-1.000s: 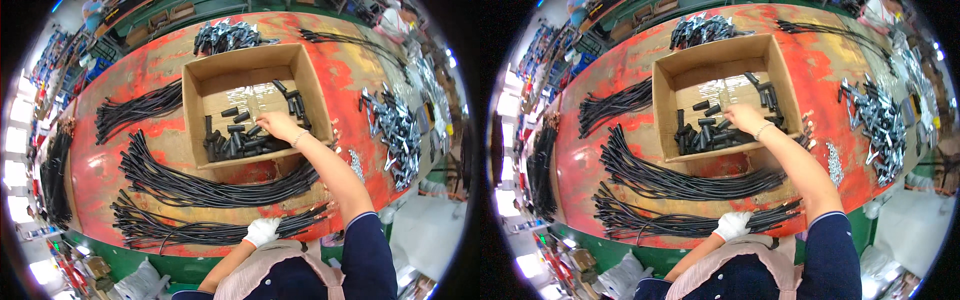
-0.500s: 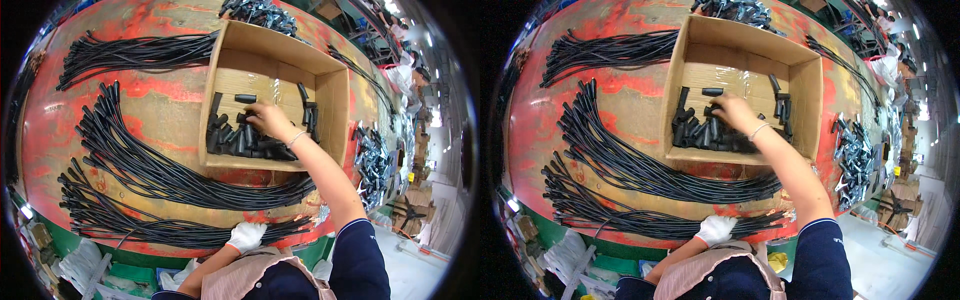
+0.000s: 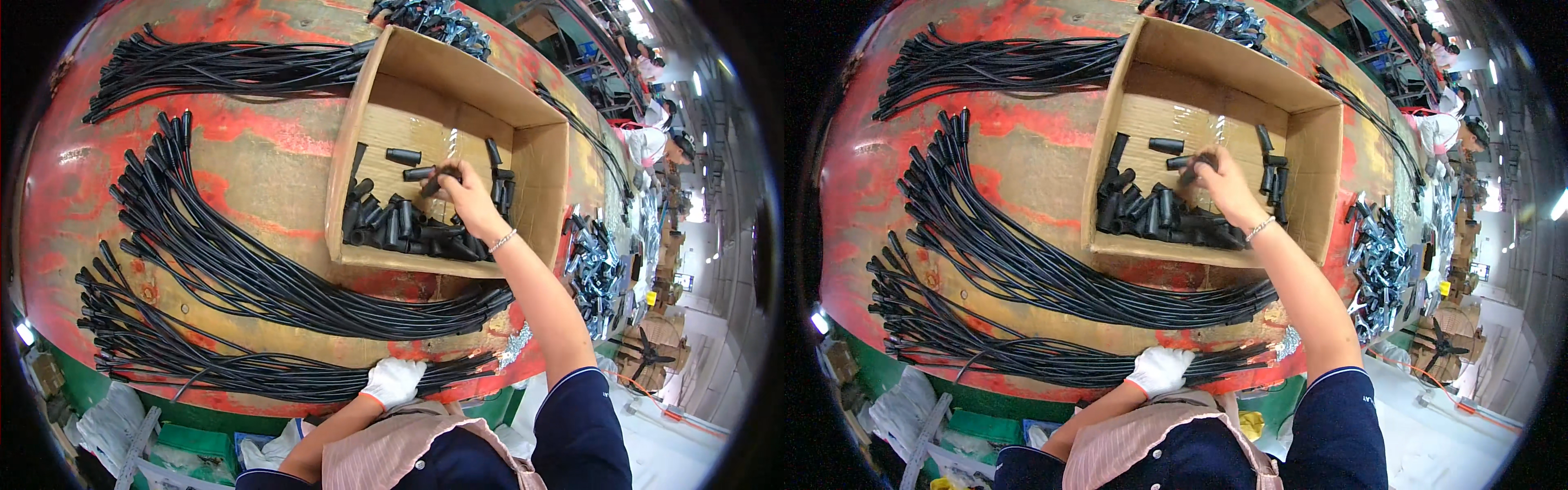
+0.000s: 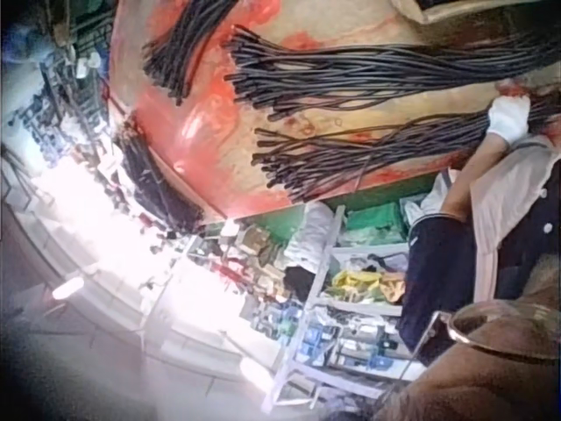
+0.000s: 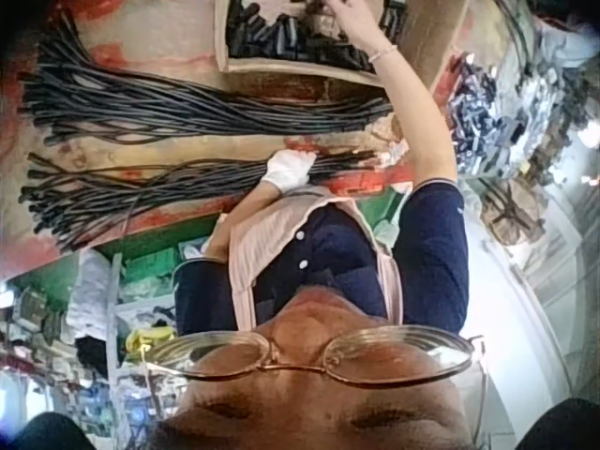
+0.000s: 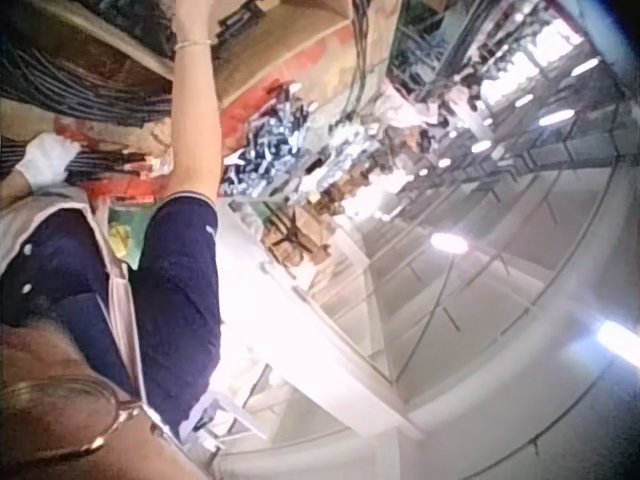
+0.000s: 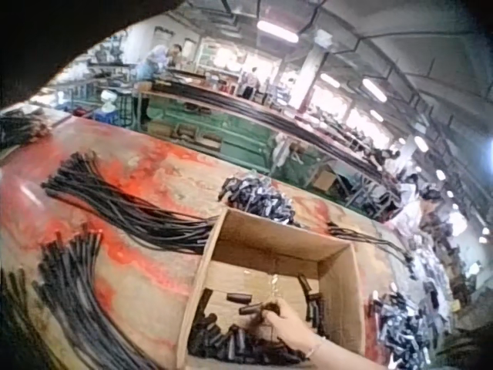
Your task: Assembling metal alligator clips onto the ends of heavy gauge wires.
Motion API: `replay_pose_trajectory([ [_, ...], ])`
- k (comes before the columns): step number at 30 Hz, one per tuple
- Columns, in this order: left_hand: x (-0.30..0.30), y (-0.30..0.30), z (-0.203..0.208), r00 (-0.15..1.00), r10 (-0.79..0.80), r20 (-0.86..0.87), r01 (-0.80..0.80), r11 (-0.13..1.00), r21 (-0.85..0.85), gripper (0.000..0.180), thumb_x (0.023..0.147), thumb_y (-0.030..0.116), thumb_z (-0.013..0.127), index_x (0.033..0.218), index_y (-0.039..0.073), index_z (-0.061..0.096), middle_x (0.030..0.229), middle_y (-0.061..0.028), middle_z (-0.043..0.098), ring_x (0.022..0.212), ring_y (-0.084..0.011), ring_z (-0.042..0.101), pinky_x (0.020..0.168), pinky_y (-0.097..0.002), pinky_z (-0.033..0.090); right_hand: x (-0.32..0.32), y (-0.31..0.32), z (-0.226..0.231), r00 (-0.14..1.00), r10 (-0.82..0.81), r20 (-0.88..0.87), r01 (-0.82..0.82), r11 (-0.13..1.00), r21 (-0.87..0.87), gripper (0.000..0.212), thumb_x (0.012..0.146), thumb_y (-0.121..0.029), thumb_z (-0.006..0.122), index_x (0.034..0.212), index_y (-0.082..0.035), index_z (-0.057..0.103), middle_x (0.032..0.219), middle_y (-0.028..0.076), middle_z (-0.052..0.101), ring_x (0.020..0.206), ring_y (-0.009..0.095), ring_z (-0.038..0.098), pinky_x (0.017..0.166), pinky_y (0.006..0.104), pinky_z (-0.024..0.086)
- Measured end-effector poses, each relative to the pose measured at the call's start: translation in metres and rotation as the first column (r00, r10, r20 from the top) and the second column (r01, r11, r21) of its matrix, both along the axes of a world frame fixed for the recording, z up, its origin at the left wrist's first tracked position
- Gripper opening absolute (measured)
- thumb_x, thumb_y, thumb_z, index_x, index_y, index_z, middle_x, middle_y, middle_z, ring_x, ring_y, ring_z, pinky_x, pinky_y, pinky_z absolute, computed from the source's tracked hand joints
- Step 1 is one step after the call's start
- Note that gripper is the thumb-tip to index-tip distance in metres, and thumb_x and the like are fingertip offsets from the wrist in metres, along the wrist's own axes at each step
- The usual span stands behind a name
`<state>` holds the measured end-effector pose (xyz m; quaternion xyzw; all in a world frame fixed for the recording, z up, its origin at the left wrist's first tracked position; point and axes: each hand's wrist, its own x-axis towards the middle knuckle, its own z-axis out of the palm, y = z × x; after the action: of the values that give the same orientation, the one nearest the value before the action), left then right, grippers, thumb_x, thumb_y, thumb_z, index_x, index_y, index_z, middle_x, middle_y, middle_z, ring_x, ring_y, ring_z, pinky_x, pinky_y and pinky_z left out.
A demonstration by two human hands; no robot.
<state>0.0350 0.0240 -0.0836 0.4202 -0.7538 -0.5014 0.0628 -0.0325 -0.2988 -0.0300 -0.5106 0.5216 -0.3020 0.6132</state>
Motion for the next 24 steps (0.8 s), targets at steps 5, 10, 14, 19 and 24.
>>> replay_pose_trajectory([
  [5,-0.002,0.002,-0.004,1.0,0.021,0.004,-0.021,1.0,-0.016,0.035,0.076,0.023,0.059,0.107,0.007,0.061,0.088,-0.0131,0.067,0.078,-0.0285,0.067,0.067,-0.0434,0.055,0.006,0.004,0.004,0.869,0.209,-0.449,-0.255,0.966,-0.045,0.017,0.091,-0.016,0.062,0.096,0.001,0.063,0.08,0.008,0.065,0.074,0.016,0.066,0.067,0.028,0.052],
  [10,-0.001,0.001,-0.001,1.0,0.023,0.002,-0.023,1.0,-0.015,0.039,0.076,0.022,0.059,0.113,0.009,0.061,0.09,-0.0125,0.068,0.08,-0.0281,0.068,0.068,-0.0425,0.055,0.026,0.01,-0.001,0.45,0.325,-0.832,-0.649,0.758,-0.055,0.033,0.081,-0.03,0.071,0.087,0.002,0.068,0.086,0.025,0.067,0.082,0.037,0.066,0.074,0.0393,0.052],
  [14,-0.002,0.0,-0.001,1.0,-0.008,0.009,0.008,1.0,0.002,0.039,0.076,0.022,0.059,0.112,0.009,0.061,0.092,-0.0131,0.068,0.081,-0.0287,0.068,0.068,-0.0431,0.055,0.028,0.011,0.001,0.486,0.419,-0.767,-0.656,0.755,-0.003,0.038,0.072,-0.031,0.078,0.088,0.002,0.067,0.085,0.022,0.068,0.084,0.032,0.067,0.077,0.0363,0.051],
  [19,-0.001,-0.002,0.0,0.999,-0.008,0.035,0.007,0.999,0.042,0.039,0.075,0.023,0.06,0.111,0.009,0.061,0.092,-0.0132,0.068,0.081,-0.0293,0.068,0.069,-0.0435,0.055,0.038,0.006,0.007,0.821,0.294,-0.489,-0.362,0.931,-0.048,0.028,0.074,-0.026,0.078,0.082,-0.003,0.063,0.075,0.002,0.061,0.073,0.013,0.056,0.07,0.0258,0.046],
  [24,-0.001,-0.003,0.004,0.999,-0.01,0.032,0.008,0.999,0.054,0.036,0.075,0.023,0.06,0.108,0.009,0.06,0.092,-0.0147,0.068,0.082,-0.0298,0.068,0.069,-0.0435,0.055,0.057,0.006,-0.023,0.485,0.299,-0.822,-0.616,0.784,-0.078,0.038,0.072,-0.039,0.079,0.084,-0.004,0.068,0.081,0.015,0.068,0.077,0.029,0.066,0.072,0.0353,0.05],
])
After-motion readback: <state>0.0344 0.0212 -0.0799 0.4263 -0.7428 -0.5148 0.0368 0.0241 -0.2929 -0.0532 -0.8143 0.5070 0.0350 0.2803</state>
